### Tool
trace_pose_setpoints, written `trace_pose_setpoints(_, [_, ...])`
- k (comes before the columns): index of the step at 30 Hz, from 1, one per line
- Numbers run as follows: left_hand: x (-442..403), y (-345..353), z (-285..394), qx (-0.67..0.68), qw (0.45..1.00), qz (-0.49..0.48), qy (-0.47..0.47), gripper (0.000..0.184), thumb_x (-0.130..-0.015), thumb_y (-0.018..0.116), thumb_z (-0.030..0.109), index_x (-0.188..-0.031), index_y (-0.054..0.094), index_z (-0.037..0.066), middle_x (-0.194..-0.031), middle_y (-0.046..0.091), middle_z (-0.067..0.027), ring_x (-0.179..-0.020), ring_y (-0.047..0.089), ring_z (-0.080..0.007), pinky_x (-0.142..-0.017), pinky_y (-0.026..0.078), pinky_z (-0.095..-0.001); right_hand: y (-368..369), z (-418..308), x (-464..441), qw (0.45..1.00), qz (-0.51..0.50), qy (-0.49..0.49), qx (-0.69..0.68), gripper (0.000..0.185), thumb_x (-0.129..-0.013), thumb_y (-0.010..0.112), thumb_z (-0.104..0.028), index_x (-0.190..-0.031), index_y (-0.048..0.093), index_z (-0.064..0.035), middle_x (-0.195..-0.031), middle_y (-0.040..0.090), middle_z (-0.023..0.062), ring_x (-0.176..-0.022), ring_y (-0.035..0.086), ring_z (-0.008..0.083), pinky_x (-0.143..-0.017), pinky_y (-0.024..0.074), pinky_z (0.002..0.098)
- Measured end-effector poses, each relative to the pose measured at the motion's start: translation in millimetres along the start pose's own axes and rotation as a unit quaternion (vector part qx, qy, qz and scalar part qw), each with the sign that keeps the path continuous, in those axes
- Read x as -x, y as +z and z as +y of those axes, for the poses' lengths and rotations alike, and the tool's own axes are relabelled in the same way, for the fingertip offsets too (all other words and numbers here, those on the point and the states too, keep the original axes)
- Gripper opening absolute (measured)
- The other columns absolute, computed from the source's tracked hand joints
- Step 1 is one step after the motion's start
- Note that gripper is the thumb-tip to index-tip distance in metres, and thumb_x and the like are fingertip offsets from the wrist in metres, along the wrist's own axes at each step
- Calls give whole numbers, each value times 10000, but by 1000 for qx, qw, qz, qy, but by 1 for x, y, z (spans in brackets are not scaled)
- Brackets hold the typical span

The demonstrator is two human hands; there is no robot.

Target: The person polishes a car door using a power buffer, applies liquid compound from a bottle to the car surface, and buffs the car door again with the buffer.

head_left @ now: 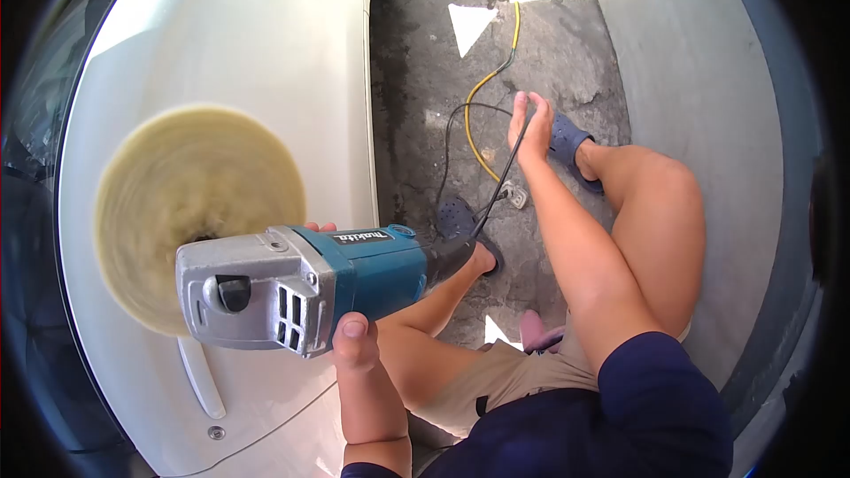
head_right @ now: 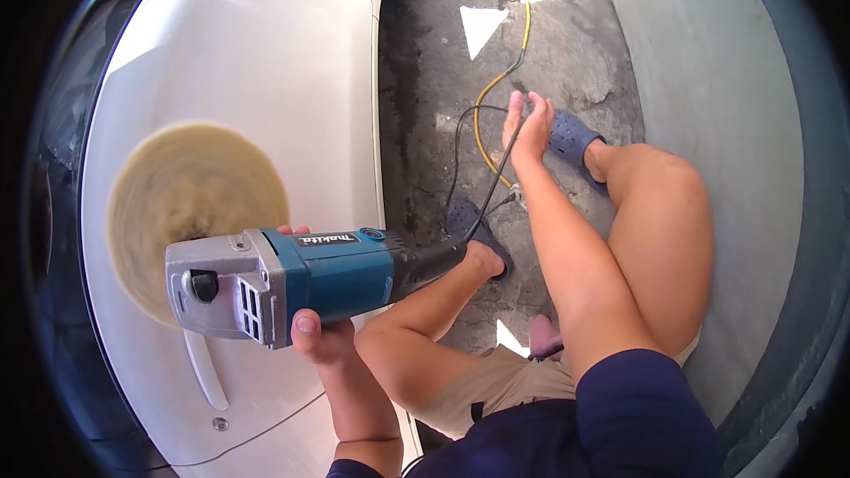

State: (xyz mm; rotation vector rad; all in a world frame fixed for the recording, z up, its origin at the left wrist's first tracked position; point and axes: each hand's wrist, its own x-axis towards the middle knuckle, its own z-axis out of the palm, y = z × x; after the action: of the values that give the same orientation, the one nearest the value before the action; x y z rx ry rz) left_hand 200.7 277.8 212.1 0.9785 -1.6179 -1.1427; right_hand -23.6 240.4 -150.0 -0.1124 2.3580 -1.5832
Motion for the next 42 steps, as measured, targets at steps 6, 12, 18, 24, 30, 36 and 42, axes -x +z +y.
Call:
trace_pose_setpoints(6, [2,18,17,-28,999,-6,18,1094,-755,856,476,-1605,342,20,-1481,518,-219,-1361,551,-381,-1097,518,-527,28,-185,20,850,-262,-457,-21,408,-1007,717,-218,-1390,647,-97,-1376,692,178,-1283,663,377,-1093,536,451])
trace_pose_setpoints(12, [14,16,2,-22,999,-33,-5,1020,-743,958,296,-1533,405,-37,-1401,583,-169,-1255,616,-281,-1062,537,-423,-21,-221,-8,501,-619,-307,521,330,-914,728,-142,-1233,772,-72,-1256,755,181,-1189,724,349,-984,604,484])
trace_pose_setpoints(18, [-1,13,-27,-90,995,-13,41,869,-699,968,221,-1382,504,-51,-1189,668,-128,-1030,693,-222,-914,589,-370,-51,-260,37,702,-555,-290,338,332,-985,671,-228,-1258,704,-43,-1214,756,203,-1158,722,378,-983,585,484])
trace_pose_setpoints(24, [-30,-1,-61,-76,997,-11,10,972,-684,985,227,-1427,417,-39,-1227,617,-137,-1054,679,-225,-922,589,-366,-20,-246,51,823,-544,-137,85,442,-1081,566,-413,-1086,756,-14,-1005,764,172,-948,727,305,-867,581,436])
trace_pose_setpoints(30, [-44,13,-97,-37,999,1,-26,1047,-687,983,309,-1474,363,4,-1278,574,-118,-1136,627,-221,-1010,541,-390,-2,-100,143,831,-423,191,-309,695,-1086,507,-638,-1099,744,15,-966,730,66,-852,658,142,-807,545,305])
trace_pose_setpoints(36, [-77,18,-137,-68,993,4,-92,892,-726,967,197,-1377,388,4,-1254,561,-140,-1142,616,-219,-1013,525,-387,-17,-49,205,865,-418,195,-196,966,-1088,205,-750,-1048,781,25,-974,769,151,-992,703,239,-981,507,353])
trace_pose_setpoints(42, [-47,13,-152,-62,985,86,-136,938,-749,968,181,-1403,322,-3,-1331,509,-177,-1227,560,-242,-1082,468,-411,-22,-30,185,885,-435,154,-65,1107,-993,158,-884,-841,695,72,-783,692,251,-887,713,369,-889,502,488])
